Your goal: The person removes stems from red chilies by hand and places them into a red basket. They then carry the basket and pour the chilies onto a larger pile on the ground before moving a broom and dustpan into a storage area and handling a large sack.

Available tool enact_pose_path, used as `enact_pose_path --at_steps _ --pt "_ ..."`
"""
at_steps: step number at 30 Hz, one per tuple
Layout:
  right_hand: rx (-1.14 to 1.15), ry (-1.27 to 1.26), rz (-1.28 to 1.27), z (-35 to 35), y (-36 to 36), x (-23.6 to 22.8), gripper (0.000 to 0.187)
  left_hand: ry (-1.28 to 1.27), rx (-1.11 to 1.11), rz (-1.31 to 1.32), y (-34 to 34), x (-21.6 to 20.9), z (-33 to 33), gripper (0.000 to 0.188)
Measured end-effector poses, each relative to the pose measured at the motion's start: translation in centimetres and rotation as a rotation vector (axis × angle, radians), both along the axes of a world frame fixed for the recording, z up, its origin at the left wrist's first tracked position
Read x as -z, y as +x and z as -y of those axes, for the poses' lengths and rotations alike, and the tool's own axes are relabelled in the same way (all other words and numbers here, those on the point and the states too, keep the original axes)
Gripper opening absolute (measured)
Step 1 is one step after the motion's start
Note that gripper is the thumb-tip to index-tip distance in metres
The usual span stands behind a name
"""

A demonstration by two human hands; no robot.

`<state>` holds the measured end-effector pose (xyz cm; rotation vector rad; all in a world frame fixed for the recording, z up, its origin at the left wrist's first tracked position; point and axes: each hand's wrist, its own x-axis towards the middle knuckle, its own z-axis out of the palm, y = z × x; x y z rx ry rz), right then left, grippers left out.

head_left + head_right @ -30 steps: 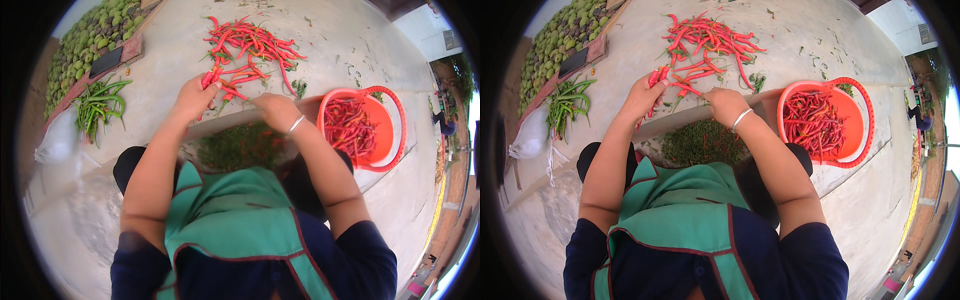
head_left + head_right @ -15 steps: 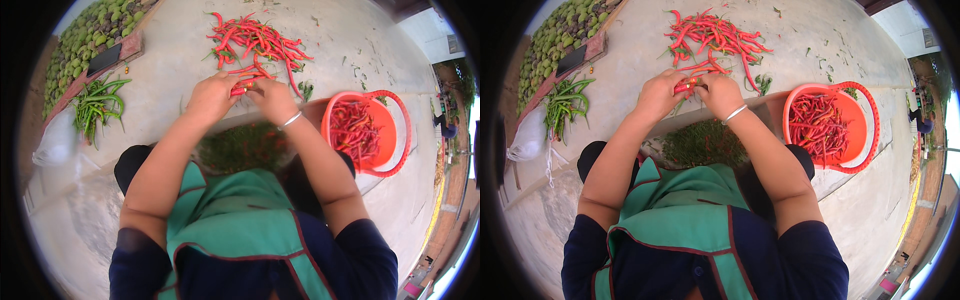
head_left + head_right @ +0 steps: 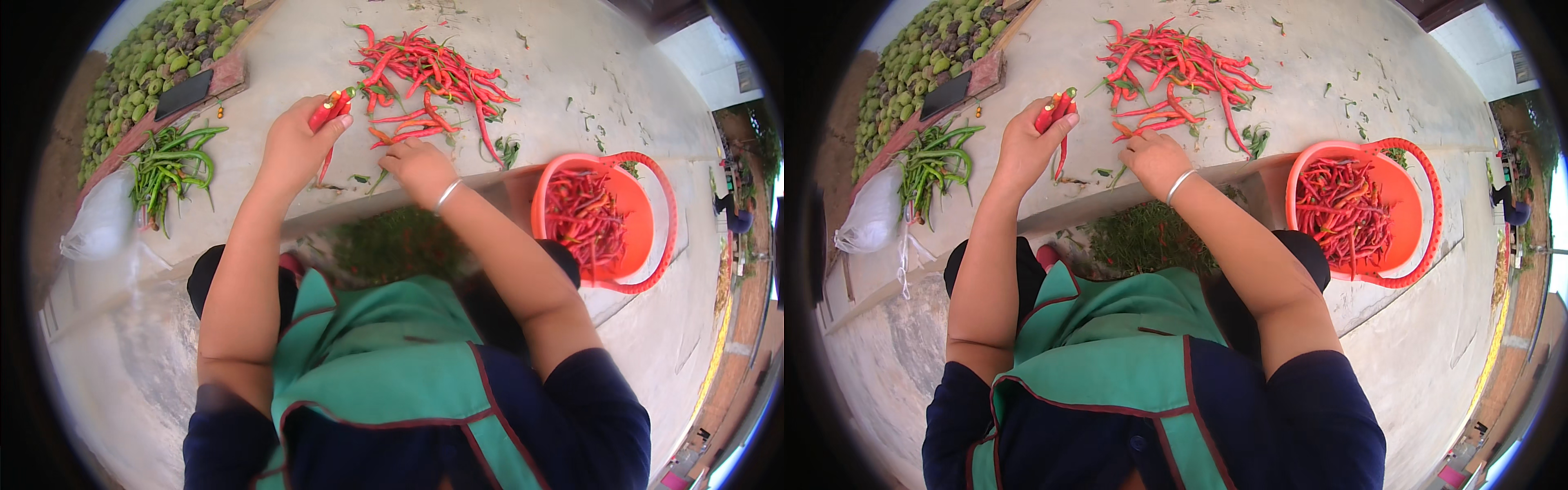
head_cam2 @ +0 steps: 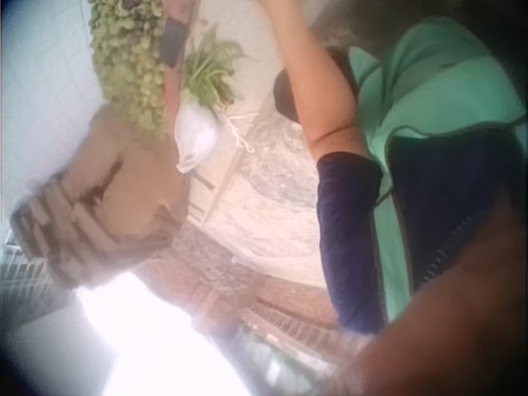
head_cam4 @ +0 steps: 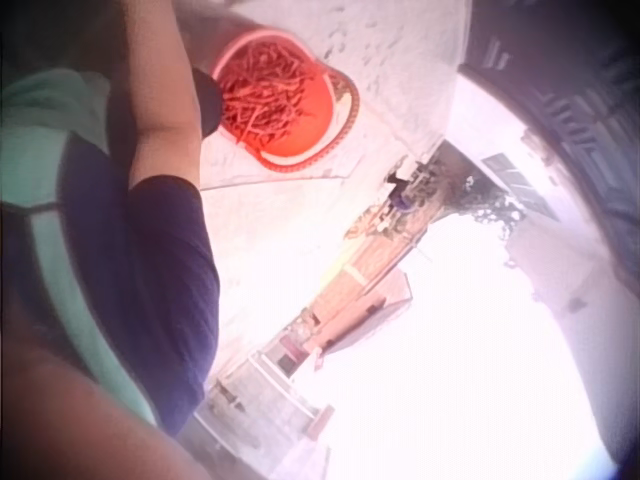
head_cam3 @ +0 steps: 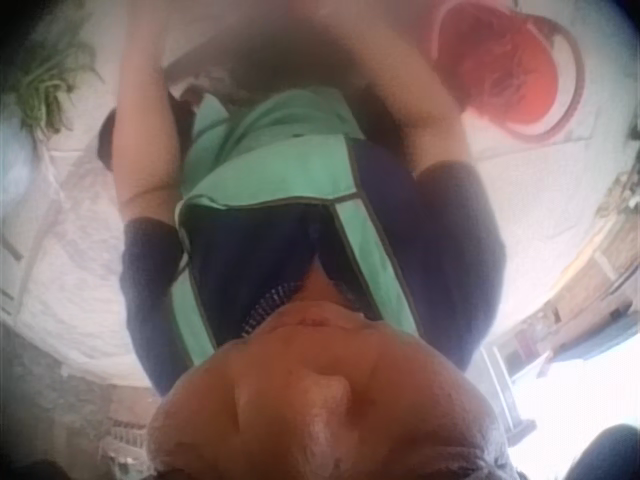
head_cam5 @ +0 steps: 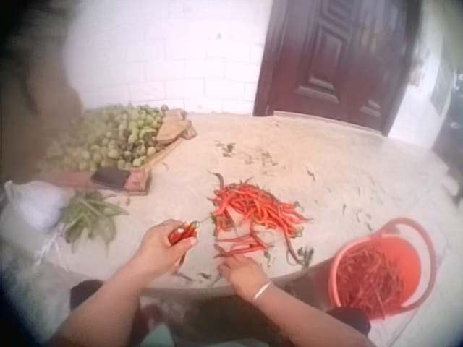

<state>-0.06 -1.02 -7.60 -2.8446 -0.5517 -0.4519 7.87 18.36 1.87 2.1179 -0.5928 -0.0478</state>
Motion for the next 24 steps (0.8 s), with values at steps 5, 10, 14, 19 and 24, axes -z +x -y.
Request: enact_pose_path --at_steps 5,10,14,19,24 --pt "-0.007 -0.170 -0.281 -1.5 -1.8 -0.6 0.009 0.049 0.019 -0.025 -0.2 -0.5 0.0 0.034" --pt "0.085 0.081 -0.420 1.5 -2.0 -2.2 0.010 0.032 0.044 -0.075 -0.7 -1.2 1.2 0.035" --pt "0.373 -0.124 0.021 6.0 1.3 0.4 0.008 0.065 0.098 -0.118 -0.7 -0.1 2.3 0.035" --pt "0.327 -0.112 0.157 5.2 1.0 -0.3 0.010 0.193 0.146 -0.059 -1.2 1.3 3.5 0.028" --pt "0.093 -0.086 0.208 3.7 -1.3 -3.2 0.010 0.259 0.330 0.267 -2.1 4.1 5.6 0.027"
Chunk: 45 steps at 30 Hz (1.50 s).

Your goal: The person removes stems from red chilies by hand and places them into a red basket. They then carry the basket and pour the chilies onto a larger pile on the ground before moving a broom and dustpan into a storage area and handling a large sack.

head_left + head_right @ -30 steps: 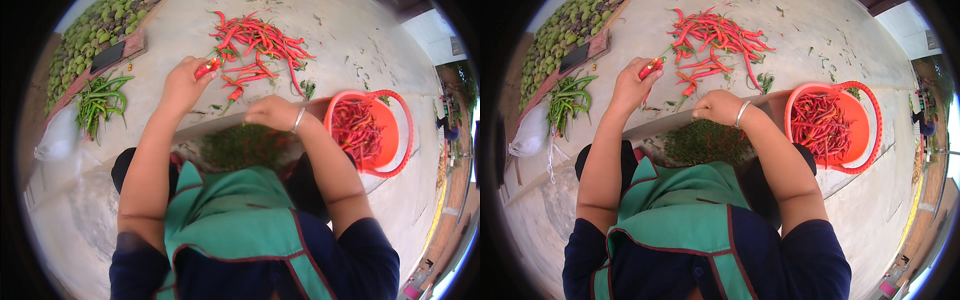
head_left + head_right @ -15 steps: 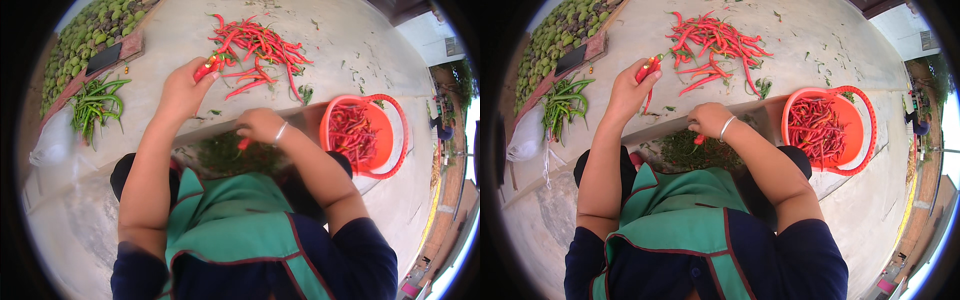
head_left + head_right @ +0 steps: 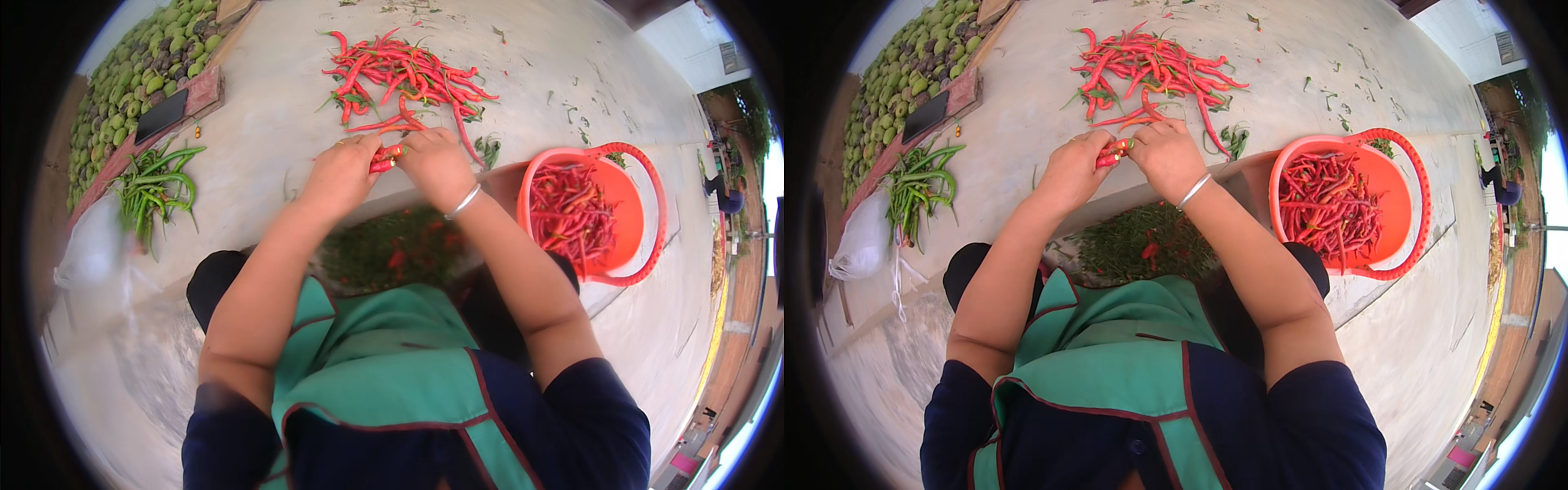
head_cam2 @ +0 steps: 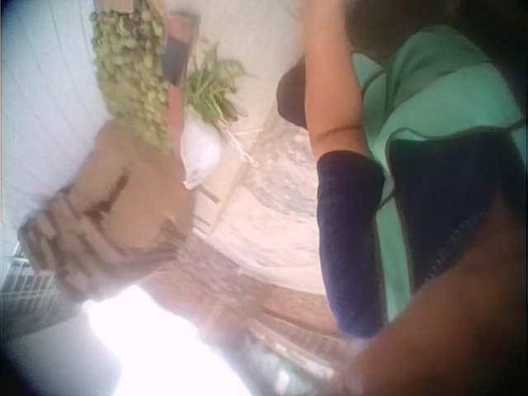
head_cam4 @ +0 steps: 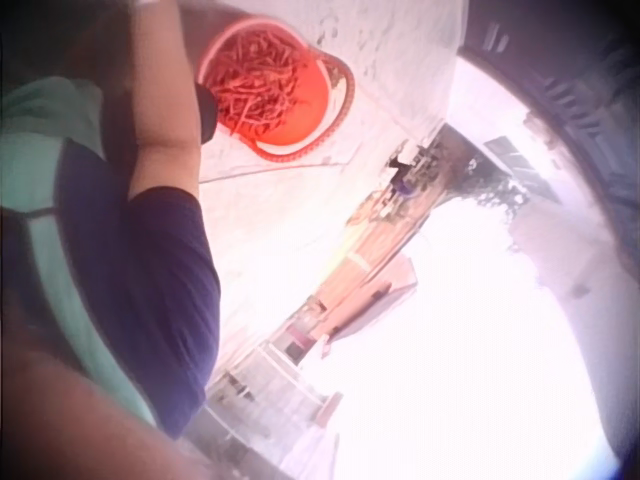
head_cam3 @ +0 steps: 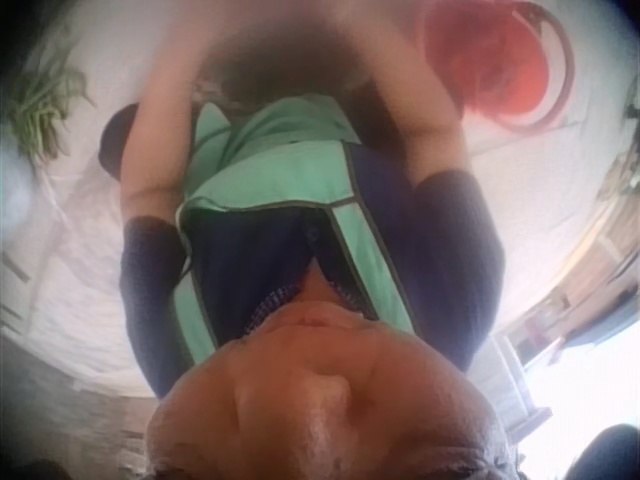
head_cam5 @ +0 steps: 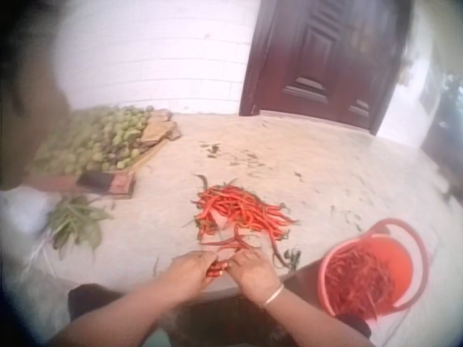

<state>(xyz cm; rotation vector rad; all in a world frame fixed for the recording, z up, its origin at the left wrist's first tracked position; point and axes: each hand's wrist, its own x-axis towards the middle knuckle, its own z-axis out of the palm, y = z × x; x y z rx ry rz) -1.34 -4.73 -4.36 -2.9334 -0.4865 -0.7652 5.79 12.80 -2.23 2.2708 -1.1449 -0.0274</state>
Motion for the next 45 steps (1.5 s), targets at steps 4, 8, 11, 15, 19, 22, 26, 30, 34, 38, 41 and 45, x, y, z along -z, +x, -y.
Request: enact_pose_path --at_steps 4,8,11,15,19,22,26,30,34,38,41,45 --pt "0.037 0.106 -0.229 0.3 -2.3 -0.9 0.011 0.209 0.035 -0.233 -1.0 -1.0 1.0 0.028" --pt "-0.084 0.264 -0.333 0.9 -4.1 -2.0 0.017 0.154 0.160 -0.245 -1.3 -0.4 0.3 0.029" --pt "-0.088 0.527 -0.273 0.8 -4.3 -2.1 0.022 -0.035 0.150 -0.653 -1.3 0.0 0.0 0.028" --pt "-0.158 1.376 -0.708 0.3 -3.9 -6.3 0.027 -0.276 0.219 -1.370 -1.5 -1.9 -0.7 0.023" --pt "-0.441 1.735 -0.901 -0.1 -3.5 -7.2 0.029 -0.306 0.346 -1.392 -1.4 -3.2 -1.9 0.020" --pt "-0.765 1.655 -1.186 0.4 -2.8 -6.6 0.030 -0.255 0.324 -1.335 -0.9 -3.9 -2.7 0.020" --pt "-0.451 0.762 -1.112 0.4 -0.9 -6.2 0.028 -0.386 -0.131 -1.177 0.8 -3.5 -4.3 0.020" --pt "0.388 0.218 -0.285 3.5 3.3 0.3 0.021 -0.678 -0.246 -1.293 2.5 -2.9 -4.2 0.014" --pt "0.371 0.187 -0.125 4.4 5.3 4.3 0.017 -0.728 -0.277 -1.469 2.5 -2.1 -2.6 0.015" --pt "0.294 0.460 -0.151 0.9 3.0 -0.1 0.015 -0.756 -0.351 -1.428 1.9 0.3 -0.4 0.022" --pt "0.235 0.602 -0.139 -0.8 0.2 -1.5 0.016 -0.787 -0.312 -1.502 1.1 0.5 1.8 0.020" --pt "0.186 0.740 -0.149 -0.5 -1.9 -1.7 0.016 -0.721 -0.224 -1.463 0.6 1.5 3.6 0.023"
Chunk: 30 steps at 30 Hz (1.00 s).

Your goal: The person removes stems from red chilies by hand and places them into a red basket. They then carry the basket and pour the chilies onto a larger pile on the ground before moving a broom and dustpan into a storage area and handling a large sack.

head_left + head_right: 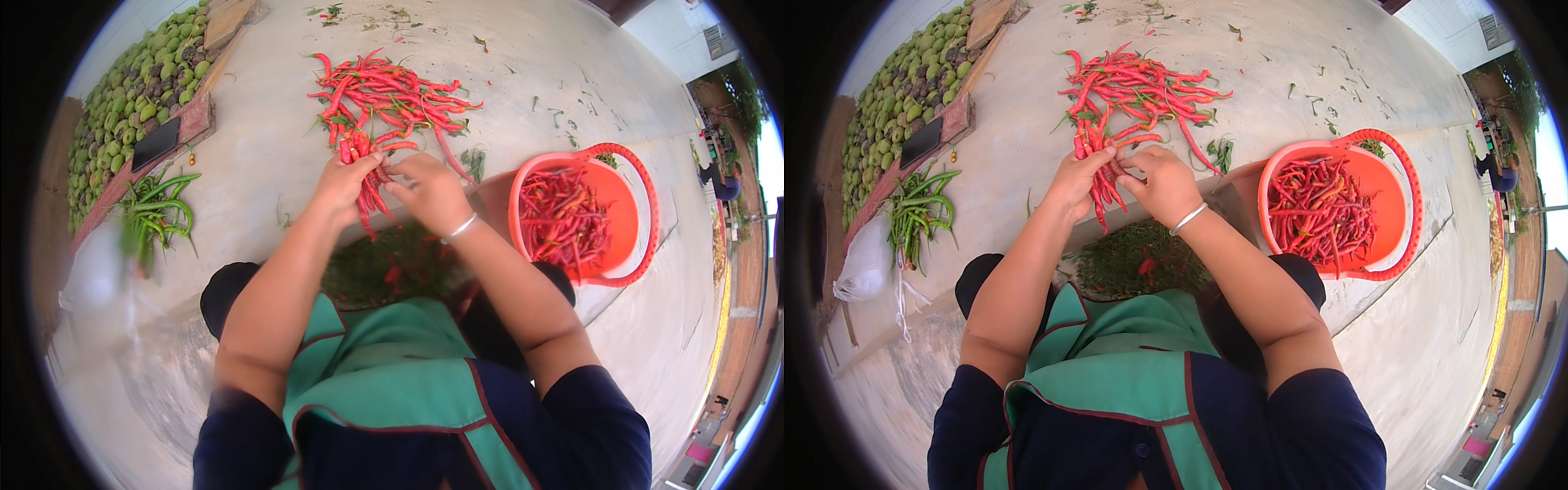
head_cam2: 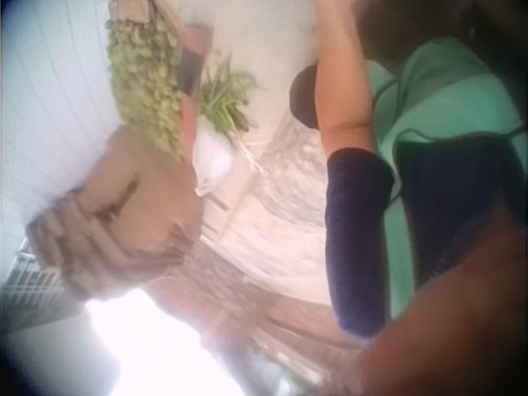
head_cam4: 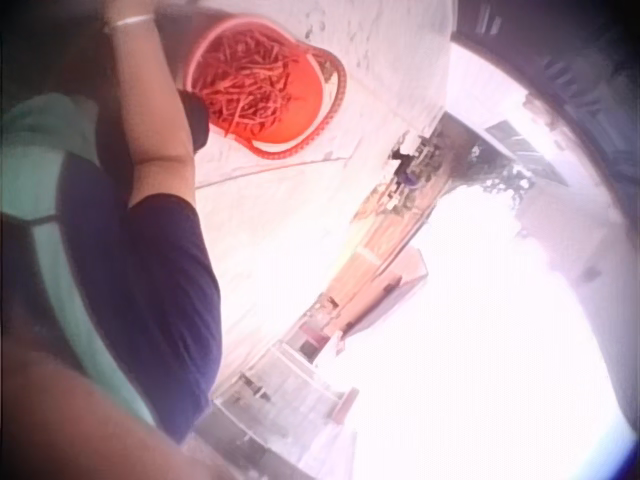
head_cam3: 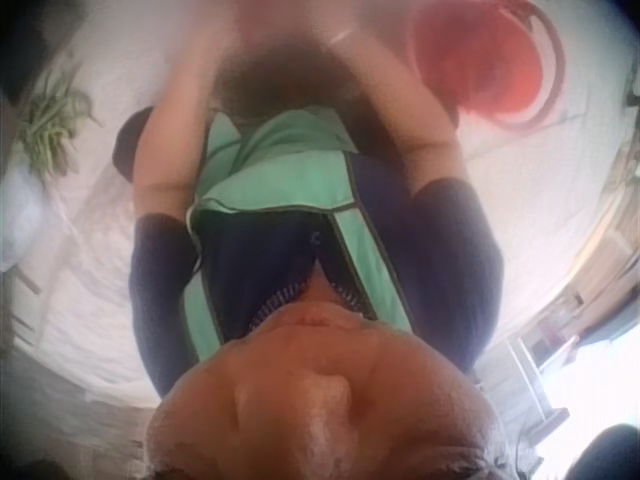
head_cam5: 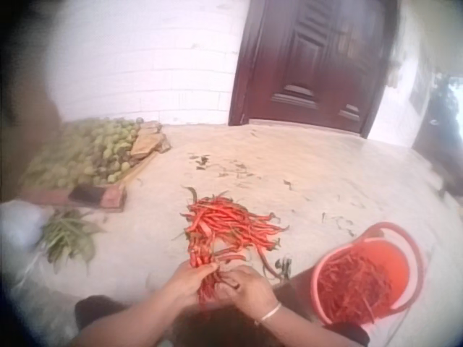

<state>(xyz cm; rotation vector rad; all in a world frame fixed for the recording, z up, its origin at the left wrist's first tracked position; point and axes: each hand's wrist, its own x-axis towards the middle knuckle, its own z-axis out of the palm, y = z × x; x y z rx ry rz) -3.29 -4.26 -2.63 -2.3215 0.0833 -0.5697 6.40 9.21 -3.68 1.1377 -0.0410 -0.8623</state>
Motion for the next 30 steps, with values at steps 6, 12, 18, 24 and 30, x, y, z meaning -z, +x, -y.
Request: enact_pose_path --at_steps 6,12,18,24,30 --pt "0.005 0.801 -0.318 1.6 -0.6 -1.1 0.018 0.036 0.256 0.253 -3.3 -0.2 -0.1 0.018" --pt "0.045 -0.178 0.018 0.9 -1.1 -0.6 0.010 0.109 0.220 0.026 -4.3 -1.3 -1.0 0.013" --pt "-0.112 -0.238 -0.345 5.7 0.8 1.5 0.022 0.097 -0.052 0.079 -0.9 -1.9 -3.3 0.009" --pt "0.426 -0.428 -0.437 8.4 6.9 5.2 0.021 0.191 0.034 0.123 -1.5 -1.9 -3.7 0.011" --pt "0.221 -0.109 -0.126 6.1 3.0 -0.8 0.023 0.224 0.155 0.326 -1.9 -0.8 -2.2 0.016"
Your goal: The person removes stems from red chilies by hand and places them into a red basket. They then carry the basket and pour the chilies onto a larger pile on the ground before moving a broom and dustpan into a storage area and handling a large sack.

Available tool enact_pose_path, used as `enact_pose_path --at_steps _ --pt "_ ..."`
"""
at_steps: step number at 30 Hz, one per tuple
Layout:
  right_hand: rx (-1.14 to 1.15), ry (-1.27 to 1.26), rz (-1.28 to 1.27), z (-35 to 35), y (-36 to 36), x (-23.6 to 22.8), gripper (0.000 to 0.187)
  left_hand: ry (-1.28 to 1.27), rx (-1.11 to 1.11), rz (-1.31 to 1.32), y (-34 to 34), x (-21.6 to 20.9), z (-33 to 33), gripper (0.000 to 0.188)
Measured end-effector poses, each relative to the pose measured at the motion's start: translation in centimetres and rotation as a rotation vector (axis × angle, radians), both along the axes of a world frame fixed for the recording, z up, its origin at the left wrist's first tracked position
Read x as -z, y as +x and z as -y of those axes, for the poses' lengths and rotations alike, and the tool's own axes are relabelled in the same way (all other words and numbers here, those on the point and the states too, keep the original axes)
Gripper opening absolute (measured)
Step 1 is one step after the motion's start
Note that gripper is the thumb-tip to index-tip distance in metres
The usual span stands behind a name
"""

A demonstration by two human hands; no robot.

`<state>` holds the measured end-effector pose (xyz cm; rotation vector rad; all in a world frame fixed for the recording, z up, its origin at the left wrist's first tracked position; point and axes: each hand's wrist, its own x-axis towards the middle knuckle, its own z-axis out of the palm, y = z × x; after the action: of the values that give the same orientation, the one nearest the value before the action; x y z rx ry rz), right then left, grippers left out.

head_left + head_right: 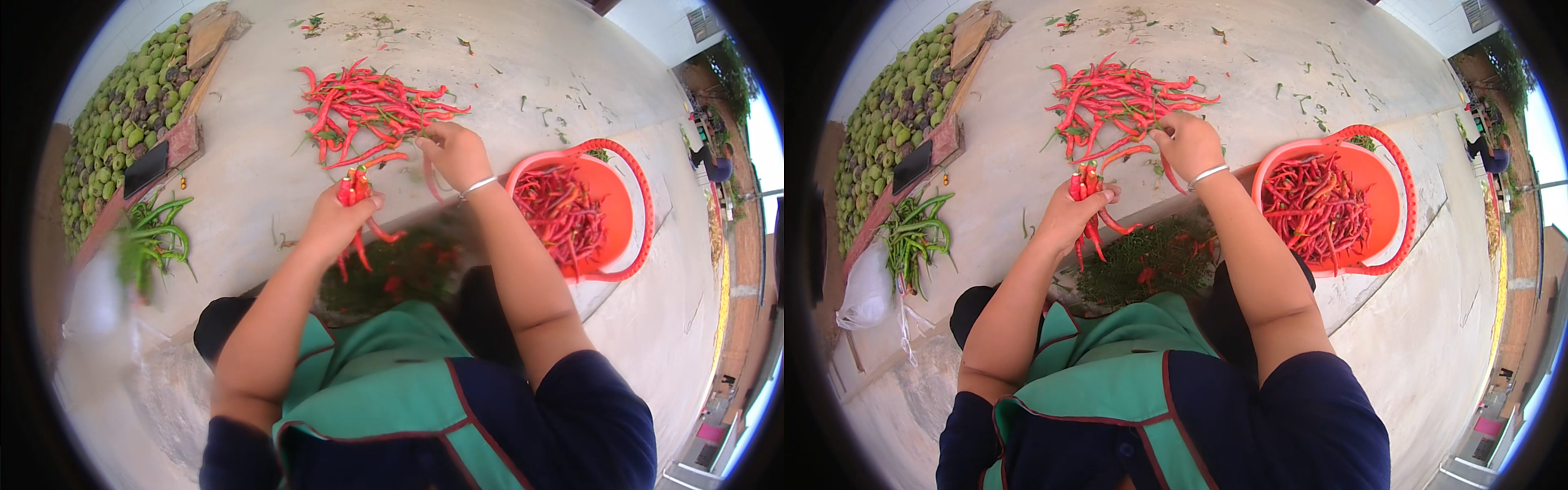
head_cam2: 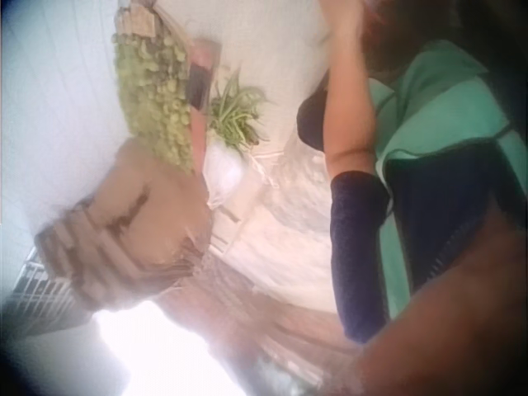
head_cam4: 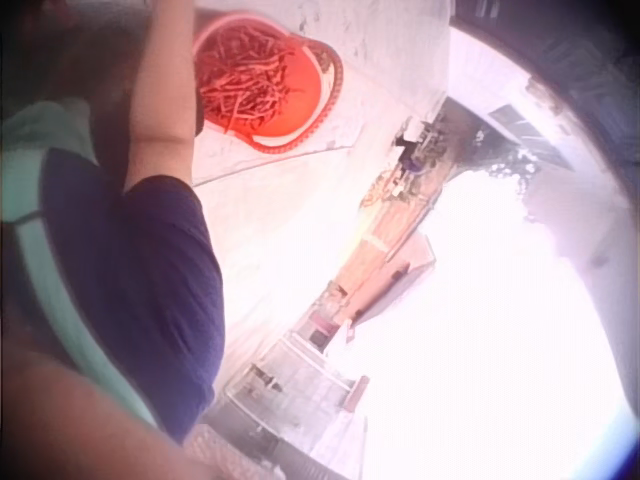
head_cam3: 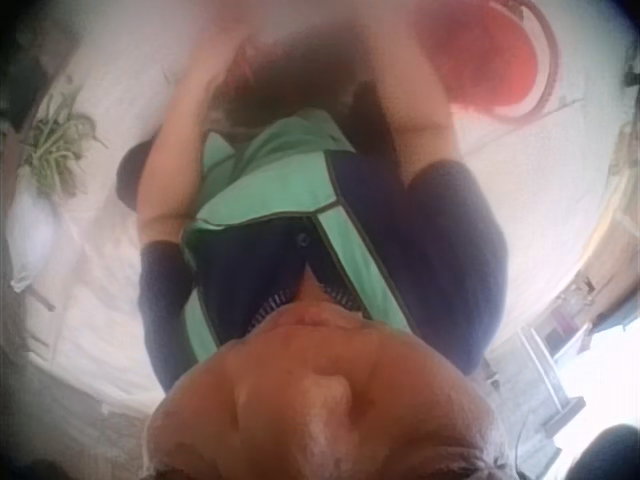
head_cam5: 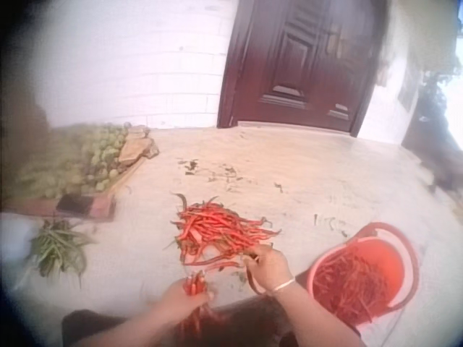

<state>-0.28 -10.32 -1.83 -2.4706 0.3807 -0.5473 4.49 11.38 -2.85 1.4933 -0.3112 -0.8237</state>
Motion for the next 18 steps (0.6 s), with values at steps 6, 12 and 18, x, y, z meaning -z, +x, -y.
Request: enact_pose_path --at_steps 6,12,18 --pt "-0.053 0.639 -0.063 -1.1 -7.2 -2.3 0.012 -0.140 0.197 -0.088 -4.0 -1.5 5.9 0.016" --pt "0.019 -0.442 0.382 2.6 -14.2 -4.0 0.005 -0.128 0.244 -0.362 -9.7 -2.1 12.2 0.019" --pt "-0.008 -0.187 0.696 1.5 -19.5 -8.5 0.013 -0.387 0.673 -0.915 -13.1 -4.3 26.1 0.050"
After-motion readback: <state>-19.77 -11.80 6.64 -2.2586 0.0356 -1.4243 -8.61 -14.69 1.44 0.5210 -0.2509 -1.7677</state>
